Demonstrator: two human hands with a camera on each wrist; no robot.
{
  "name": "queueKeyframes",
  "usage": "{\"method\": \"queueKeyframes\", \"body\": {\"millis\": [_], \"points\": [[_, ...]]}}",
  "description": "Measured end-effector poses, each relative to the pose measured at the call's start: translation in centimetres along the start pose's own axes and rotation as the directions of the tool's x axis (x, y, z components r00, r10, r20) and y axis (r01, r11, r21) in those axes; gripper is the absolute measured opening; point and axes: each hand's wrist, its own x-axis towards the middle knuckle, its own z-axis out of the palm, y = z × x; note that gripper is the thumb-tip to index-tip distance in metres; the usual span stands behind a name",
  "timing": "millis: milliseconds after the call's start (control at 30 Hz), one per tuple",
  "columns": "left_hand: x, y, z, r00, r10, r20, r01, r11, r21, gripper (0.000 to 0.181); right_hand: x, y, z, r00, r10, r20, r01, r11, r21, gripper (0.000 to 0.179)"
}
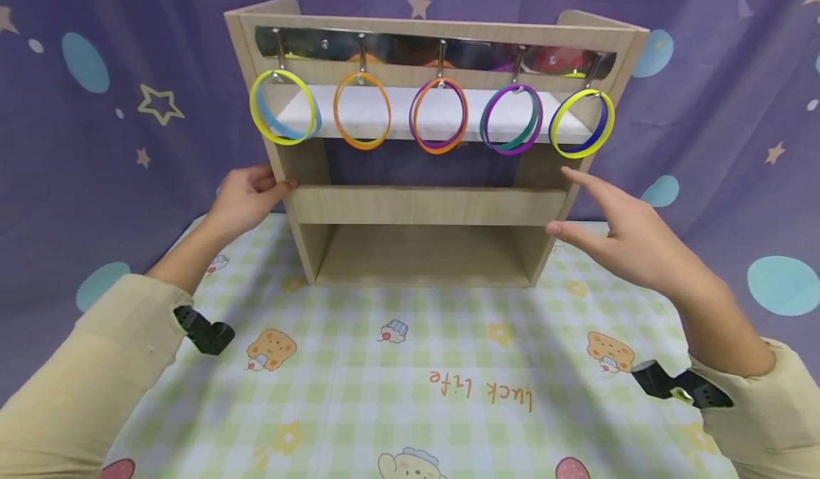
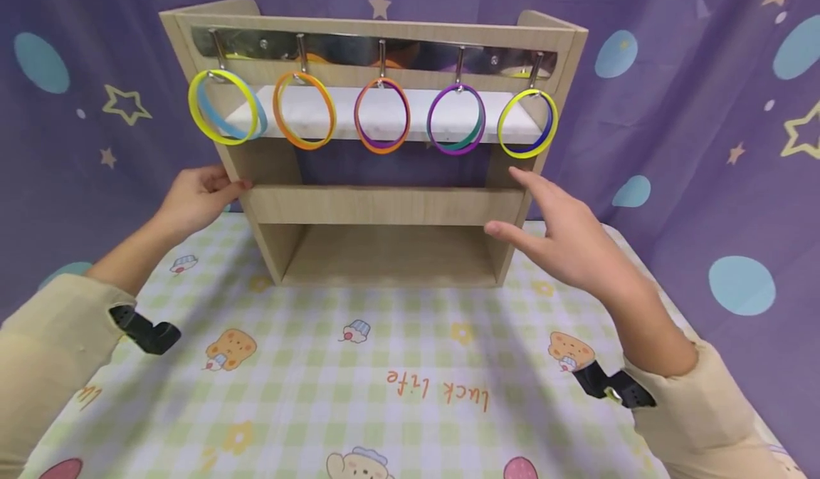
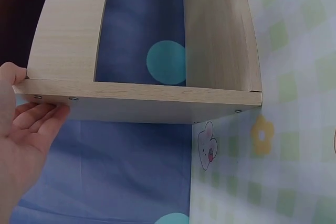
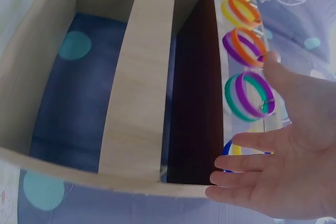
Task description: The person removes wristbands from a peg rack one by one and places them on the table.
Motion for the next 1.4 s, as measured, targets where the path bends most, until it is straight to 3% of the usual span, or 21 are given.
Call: {"method": "queueKeyframes", "body": {"millis": [167, 367, 600, 767, 967, 1100, 1233, 1333, 1400], "points": [[0.3, 0.0, 0.0, 1.000, 0.002, -0.008, -0.002, 1.000, 0.006, 0.052, 0.2, -1.1, 0.1, 0.999, -0.041, -0.020, 0.041, 0.999, -0.002, 0.074], [0.6, 0.1, 0.1, 1.000, 0.009, -0.008, -0.009, 1.000, 0.013, 0.049, 0.8, -2.3, 0.5, 0.994, -0.100, -0.043, 0.103, 0.991, 0.081, 0.064], [0.8, 0.0, 0.0, 1.000, 0.022, -0.011, -0.022, 1.000, -0.004, 0.043, 1.7, -4.6, 1.8, 0.980, -0.179, -0.087, 0.194, 0.957, 0.214, 0.054], [0.9, -0.4, 0.1, 1.000, 0.005, -0.020, -0.006, 0.997, -0.073, 0.046, 2.7, -6.3, 2.6, 0.971, -0.219, -0.095, 0.237, 0.933, 0.271, 0.050], [0.8, -1.5, 0.0, 0.997, -0.079, -0.006, 0.075, 0.969, -0.234, 0.061, 4.0, -8.0, 3.1, 0.957, -0.272, -0.099, 0.289, 0.896, 0.336, 0.048], [0.8, -2.2, -0.2, 0.989, -0.144, 0.016, 0.144, 0.956, -0.254, 0.066, 4.8, -9.0, 3.4, 0.946, -0.305, -0.112, 0.324, 0.873, 0.363, 0.047], [1.0, -2.5, -0.3, 0.983, -0.172, 0.058, 0.182, 0.949, -0.256, 0.070, 5.4, -9.9, 3.6, 0.939, -0.318, -0.129, 0.343, 0.854, 0.390, 0.047], [1.1, -2.7, -0.2, 0.979, -0.168, 0.115, 0.198, 0.915, -0.351, 0.069, 5.8, -10.5, 3.8, 0.936, -0.326, -0.131, 0.351, 0.845, 0.404, 0.047], [1.1, -2.7, -0.1, 0.977, -0.156, 0.148, 0.209, 0.852, -0.479, 0.063, 6.1, -10.9, 3.9, 0.935, -0.333, -0.125, 0.354, 0.844, 0.402, 0.047]]}}
